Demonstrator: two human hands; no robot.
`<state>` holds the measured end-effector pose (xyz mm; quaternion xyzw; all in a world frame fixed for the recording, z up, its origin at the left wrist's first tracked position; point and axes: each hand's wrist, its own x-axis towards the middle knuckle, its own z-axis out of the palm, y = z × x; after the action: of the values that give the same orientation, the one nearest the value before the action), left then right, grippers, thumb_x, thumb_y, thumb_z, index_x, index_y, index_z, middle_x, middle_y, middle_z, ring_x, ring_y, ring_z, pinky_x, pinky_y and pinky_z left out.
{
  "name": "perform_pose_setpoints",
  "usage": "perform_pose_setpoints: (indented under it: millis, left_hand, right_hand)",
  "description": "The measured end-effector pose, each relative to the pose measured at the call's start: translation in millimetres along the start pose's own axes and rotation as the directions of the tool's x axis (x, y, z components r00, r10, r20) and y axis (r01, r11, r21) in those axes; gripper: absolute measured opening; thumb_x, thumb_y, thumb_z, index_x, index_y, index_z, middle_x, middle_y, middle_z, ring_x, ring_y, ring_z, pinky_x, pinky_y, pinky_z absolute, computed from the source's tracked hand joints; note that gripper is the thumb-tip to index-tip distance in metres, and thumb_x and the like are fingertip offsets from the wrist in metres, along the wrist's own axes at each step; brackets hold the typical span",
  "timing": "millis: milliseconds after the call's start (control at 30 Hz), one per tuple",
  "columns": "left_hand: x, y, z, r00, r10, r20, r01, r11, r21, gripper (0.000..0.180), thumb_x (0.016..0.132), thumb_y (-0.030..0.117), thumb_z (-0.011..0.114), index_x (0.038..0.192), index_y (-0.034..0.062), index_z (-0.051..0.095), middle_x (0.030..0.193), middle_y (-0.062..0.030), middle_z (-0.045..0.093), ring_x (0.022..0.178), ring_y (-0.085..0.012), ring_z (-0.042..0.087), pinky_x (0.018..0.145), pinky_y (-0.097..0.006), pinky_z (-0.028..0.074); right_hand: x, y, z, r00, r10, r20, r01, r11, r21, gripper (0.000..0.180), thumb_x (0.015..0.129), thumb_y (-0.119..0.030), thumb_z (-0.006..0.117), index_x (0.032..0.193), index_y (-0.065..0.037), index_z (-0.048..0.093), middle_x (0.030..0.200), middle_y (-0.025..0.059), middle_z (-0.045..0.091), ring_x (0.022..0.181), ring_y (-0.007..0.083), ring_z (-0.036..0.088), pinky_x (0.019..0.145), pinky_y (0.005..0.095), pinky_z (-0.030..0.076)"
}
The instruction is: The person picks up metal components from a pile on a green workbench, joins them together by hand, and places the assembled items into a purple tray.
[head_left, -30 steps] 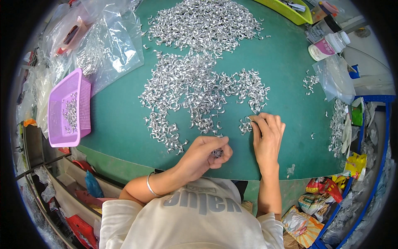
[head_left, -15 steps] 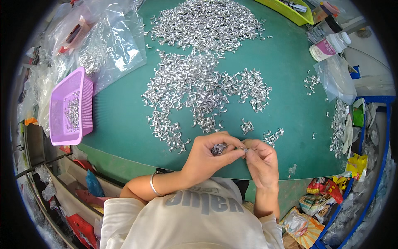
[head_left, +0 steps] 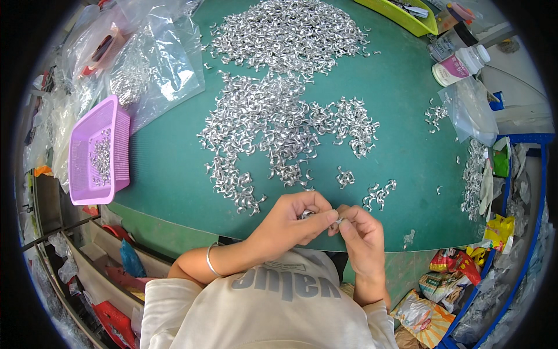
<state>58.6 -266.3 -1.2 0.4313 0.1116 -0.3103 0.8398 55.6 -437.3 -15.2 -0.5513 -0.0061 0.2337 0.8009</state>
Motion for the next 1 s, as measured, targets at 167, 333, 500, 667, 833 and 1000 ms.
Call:
perform_pose_setpoints:
  millis: [167, 333, 500, 667, 833, 1000]
  left_hand:
    - [11, -16, -17, 0.975, -0.125, 0.186, 0.199, 0.863, -0.464, 0.013, 0.088, 0.018, 0.053, 0.084, 0.0053, 0.054, 0.076, -0.0008, 0.055, 0.056, -0.0039, 0.042, 0.047, -0.016, 0.031]
    - [13, -12, -9, 0.988, -0.147, 0.053, 0.155, 0.887, -0.435, 0.011, 0.086, 0.012, 0.050, 0.083, 0.0018, 0.053, 0.079, -0.0052, 0.052, 0.062, -0.0084, 0.046, 0.052, -0.021, 0.038]
    - [15, -21, -17, 0.998, -0.021, 0.055, 0.038, 0.942, -0.333, 0.015, 0.085, 0.009, 0.051, 0.096, 0.0004, 0.056, 0.087, -0.0069, 0.058, 0.071, -0.0119, 0.054, 0.060, -0.024, 0.044]
    - [16, -23, -14, 0.999, -0.025, -0.047, 0.012, 0.971, -0.240, 0.020, 0.084, 0.010, 0.055, 0.102, -0.0009, 0.056, 0.084, -0.0043, 0.055, 0.067, -0.0076, 0.049, 0.055, -0.020, 0.039]
    - [15, -16, -8, 0.993, 0.044, -0.108, -0.039, 0.998, 0.052, 0.021, 0.081, 0.009, 0.062, 0.099, -0.0003, 0.059, 0.082, -0.0023, 0.057, 0.067, -0.0043, 0.047, 0.056, -0.018, 0.038]
    - [10, -12, -3, 0.972, 0.191, -0.133, -0.150, 0.951, 0.271, 0.011, 0.079, 0.004, 0.063, 0.088, -0.0013, 0.063, 0.083, -0.0042, 0.059, 0.067, -0.0046, 0.048, 0.059, -0.019, 0.039]
  right_hand:
    - [13, -4, -12, 0.911, -0.331, -0.248, 0.091, 0.746, -0.660, 0.008, 0.075, -0.001, 0.061, 0.084, -0.001, 0.060, 0.076, 0.0063, 0.059, 0.072, 0.0128, 0.052, 0.062, 0.0236, 0.040]
    - [36, -3, -17, 0.821, -0.569, 0.034, 0.073, 0.046, -0.996, 0.021, 0.069, -0.003, 0.066, 0.090, -0.004, 0.061, 0.085, 0.0078, 0.057, 0.077, 0.0243, 0.050, 0.070, 0.0324, 0.037]
    - [40, 11, -29, 0.810, -0.581, 0.075, 0.114, 0.030, -0.993, 0.018, 0.069, -0.002, 0.066, 0.086, -0.003, 0.060, 0.085, 0.0083, 0.057, 0.076, 0.0243, 0.050, 0.069, 0.0334, 0.036]
    - [30, -1, -23, 0.830, -0.545, -0.118, 0.146, 0.416, -0.898, 0.020, 0.065, 0.008, 0.064, 0.082, -0.001, 0.058, 0.080, 0.0086, 0.059, 0.071, 0.0205, 0.051, 0.062, 0.0274, 0.040]
    - [13, -6, -8, 0.872, -0.487, -0.046, 0.296, 0.601, -0.742, 0.022, 0.063, 0.006, 0.068, 0.082, 0.001, 0.058, 0.081, 0.0101, 0.060, 0.072, 0.0214, 0.051, 0.064, 0.0295, 0.042]
    - [9, -12, 0, 0.800, -0.596, 0.072, 0.397, 0.435, -0.808, 0.025, 0.061, 0.004, 0.072, 0.082, 0.002, 0.059, 0.080, 0.0117, 0.060, 0.073, 0.0239, 0.053, 0.065, 0.0299, 0.042]
